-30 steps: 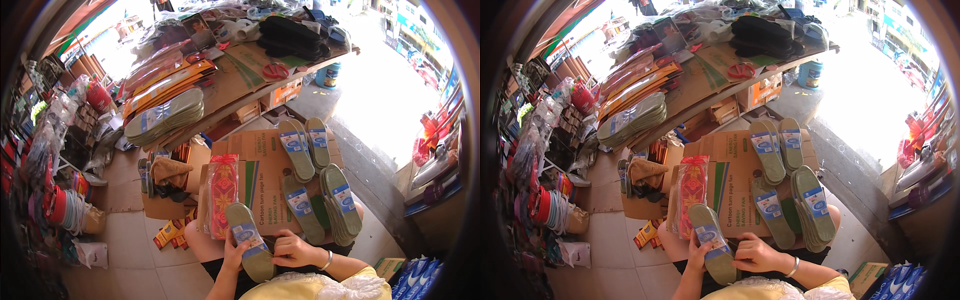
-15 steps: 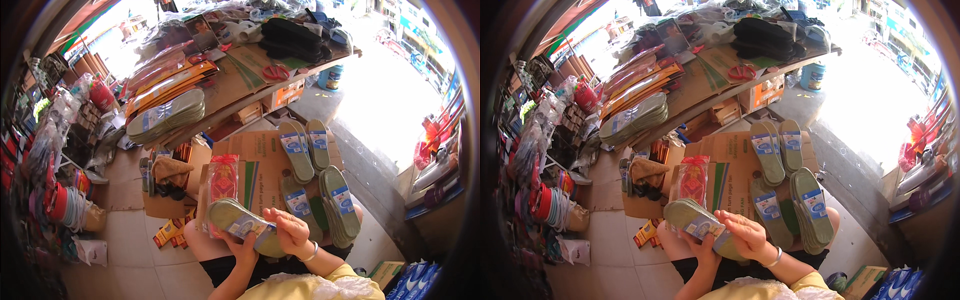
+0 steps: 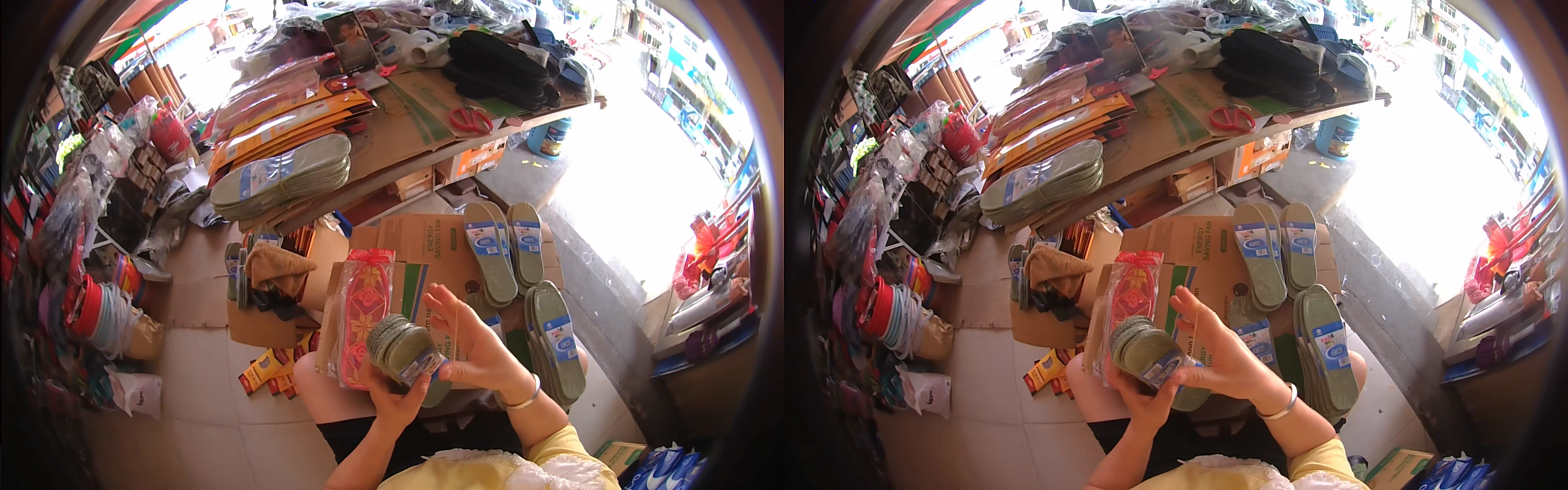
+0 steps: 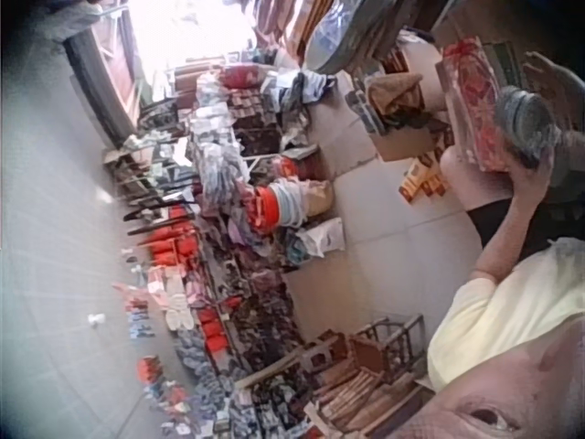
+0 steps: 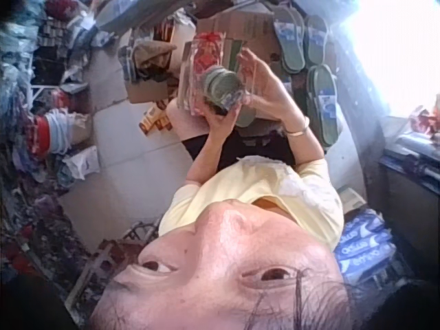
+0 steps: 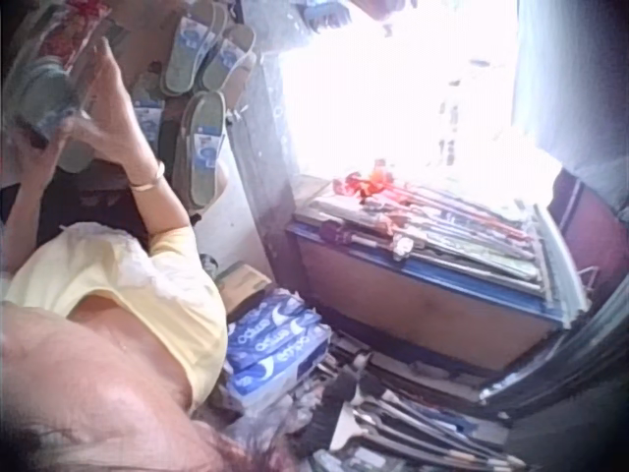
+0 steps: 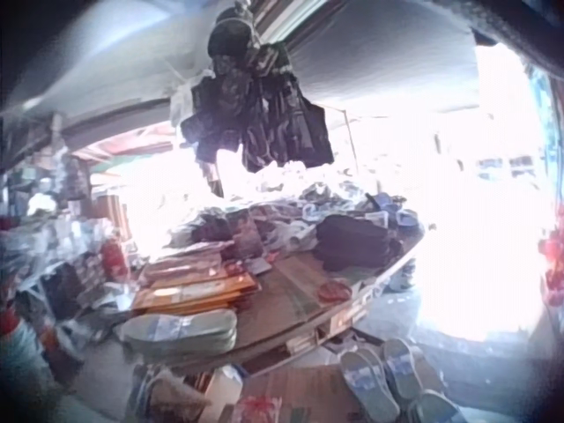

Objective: The person organizes stacks of shoe insoles and small packages on a cardboard surface by hand, moving them between stacks and checking the items.

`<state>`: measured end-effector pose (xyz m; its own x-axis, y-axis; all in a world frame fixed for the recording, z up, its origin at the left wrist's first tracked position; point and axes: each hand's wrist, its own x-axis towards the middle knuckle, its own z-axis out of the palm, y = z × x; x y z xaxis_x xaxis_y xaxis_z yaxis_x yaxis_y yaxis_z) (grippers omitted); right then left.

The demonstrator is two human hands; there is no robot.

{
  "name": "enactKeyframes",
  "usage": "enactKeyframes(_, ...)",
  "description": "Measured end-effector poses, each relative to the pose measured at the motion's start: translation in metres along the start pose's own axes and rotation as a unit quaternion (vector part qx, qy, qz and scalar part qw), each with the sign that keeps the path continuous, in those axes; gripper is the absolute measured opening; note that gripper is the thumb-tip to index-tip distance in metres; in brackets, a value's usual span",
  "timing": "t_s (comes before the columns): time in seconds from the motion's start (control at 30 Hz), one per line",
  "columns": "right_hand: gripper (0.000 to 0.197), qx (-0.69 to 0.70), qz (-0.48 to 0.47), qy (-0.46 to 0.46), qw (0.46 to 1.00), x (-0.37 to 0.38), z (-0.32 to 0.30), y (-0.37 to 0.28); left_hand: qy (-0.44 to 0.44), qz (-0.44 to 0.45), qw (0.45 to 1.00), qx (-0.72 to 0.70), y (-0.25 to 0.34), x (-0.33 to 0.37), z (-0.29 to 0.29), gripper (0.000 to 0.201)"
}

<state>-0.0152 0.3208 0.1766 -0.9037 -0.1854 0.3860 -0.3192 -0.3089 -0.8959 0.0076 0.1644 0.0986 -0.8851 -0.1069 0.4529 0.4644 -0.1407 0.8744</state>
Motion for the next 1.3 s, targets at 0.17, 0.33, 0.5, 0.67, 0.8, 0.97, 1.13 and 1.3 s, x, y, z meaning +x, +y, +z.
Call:
enactKeyframes(0.17, 0.095, -0.193, 0.063, -0.108, 0.973, 0.005, -0.006, -0.031, -0.195, -0.02, 0.962, 0.193, 0.025, 0.01, -0.025, 0.067)
enactKeyframes(0.33, 0.08, -0.313, 0.097, -0.137, 0.935, 0.003, -0.004, -0.053, -0.237, -0.011, 0.941, 0.241, 0.052, 0.015, -0.027, 0.061)
enactKeyframes(0.5, 0.076, -0.35, 0.15, -0.165, 0.91, -0.002, -0.003, -0.057, -0.278, -0.071, 0.927, 0.243, 0.061, 0.005, -0.03, 0.062)
enactKeyframes(0.67, 0.066, -0.295, 0.139, -0.167, 0.93, -0.011, -0.008, -0.053, -0.299, -0.128, 0.915, 0.237, 0.069, 0.0, -0.028, 0.063)
enactKeyframes(0.8, 0.054, -0.41, 0.13, -0.189, 0.883, -0.013, -0.004, -0.052, -0.322, -0.106, 0.895, 0.292, 0.073, 0.001, -0.023, 0.063)
enactKeyframes(0.97, 0.046, -0.438, 0.148, -0.238, 0.854, -0.009, -0.007, -0.052, -0.361, -0.064, 0.881, 0.3, 0.062, -0.01, -0.024, 0.063)
enactKeyframes(1.13, 0.044, -0.424, 0.168, -0.268, 0.848, -0.005, -0.012, -0.044, -0.347, -0.131, 0.886, 0.28, 0.062, -0.017, -0.022, 0.068)
enactKeyframes(1.3, 0.058, -0.088, 0.293, -0.201, 0.931, -0.022, -0.023, -0.009, -0.292, -0.224, 0.919, 0.142, 0.054, -0.022, -0.025, 0.079)
